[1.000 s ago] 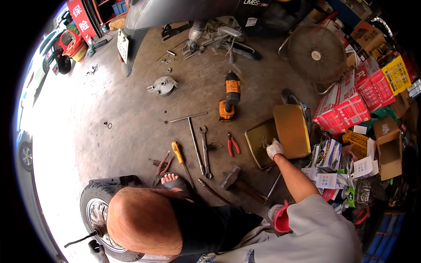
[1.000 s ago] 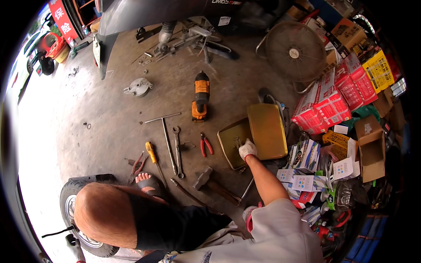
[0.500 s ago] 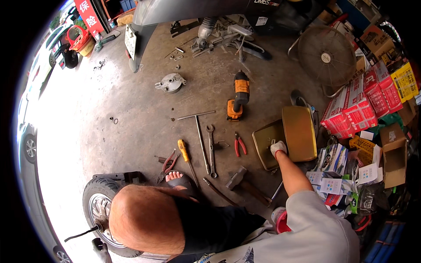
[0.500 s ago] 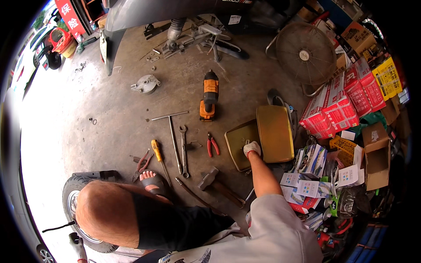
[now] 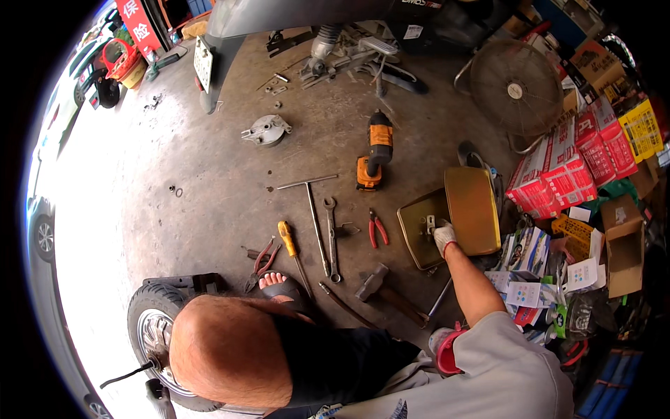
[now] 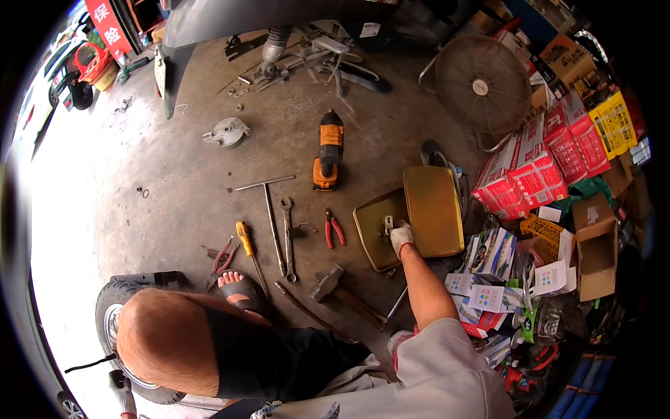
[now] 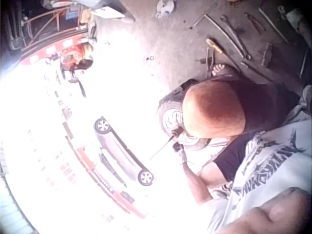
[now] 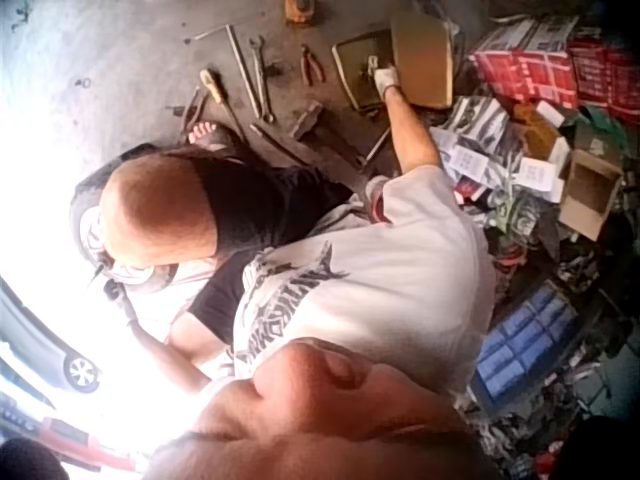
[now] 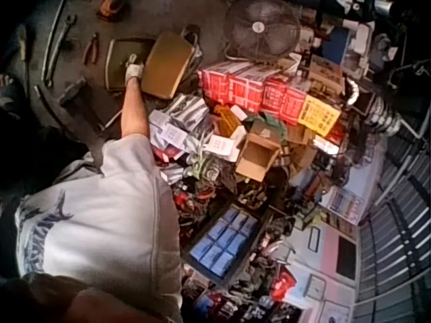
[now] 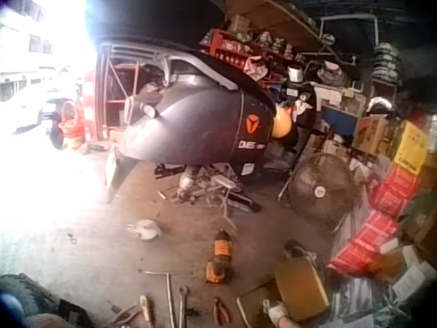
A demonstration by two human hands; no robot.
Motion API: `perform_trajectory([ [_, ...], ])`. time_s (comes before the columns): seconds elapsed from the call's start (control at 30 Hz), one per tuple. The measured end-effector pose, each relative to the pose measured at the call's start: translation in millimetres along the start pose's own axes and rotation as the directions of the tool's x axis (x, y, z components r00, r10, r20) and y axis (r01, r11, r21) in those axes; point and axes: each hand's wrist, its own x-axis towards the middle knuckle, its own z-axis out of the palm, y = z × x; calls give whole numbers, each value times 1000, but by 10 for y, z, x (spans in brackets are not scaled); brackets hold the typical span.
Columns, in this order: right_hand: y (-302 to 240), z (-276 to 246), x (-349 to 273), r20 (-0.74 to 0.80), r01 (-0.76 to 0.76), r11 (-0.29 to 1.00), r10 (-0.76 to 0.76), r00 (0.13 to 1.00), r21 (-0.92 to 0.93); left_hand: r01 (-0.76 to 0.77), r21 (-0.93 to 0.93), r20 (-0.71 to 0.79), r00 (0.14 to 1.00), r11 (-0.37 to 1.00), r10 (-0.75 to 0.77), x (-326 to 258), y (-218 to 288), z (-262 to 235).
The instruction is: The person sits on the floor and uses a wrench to tighten bolts on a motorcycle wheel hub. They then use pliers to adjust a cable and install a metal plate onto the wheel.
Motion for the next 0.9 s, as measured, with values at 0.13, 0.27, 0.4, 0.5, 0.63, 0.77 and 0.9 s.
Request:
perform_trajectory([
  [0.13,-108,-13,-85,93,-9,971,-13,996,239,-2,20,-83,997,1000,4,-46,-78,-5],
  [0.27,-228,-16,-247,148,-139,920,90,985,366,-7,25,-68,998,1000,8,-31,-191,-66],
  [0.4,-333,-10,-373,211,-255,826,168,963,504,-60,43,-16,998,997,61,39,-269,-113],
  [0.5,-366,-27,-449,210,-232,836,143,967,497,-76,31,-34,996,997,77,56,-246,-86],
  [0.63,-485,-62,-543,239,-232,826,122,963,513,-98,22,-56,994,995,99,6,-84,-20],
  [0.77,-839,-4,-713,274,-176,842,35,961,511,-144,-2,-95,985,990,143,-40,76,-16],
  [0.9,-1336,49,-892,449,-237,680,-152,880,694,-69,-69,-139,988,995,59,-19,34,-80],
])
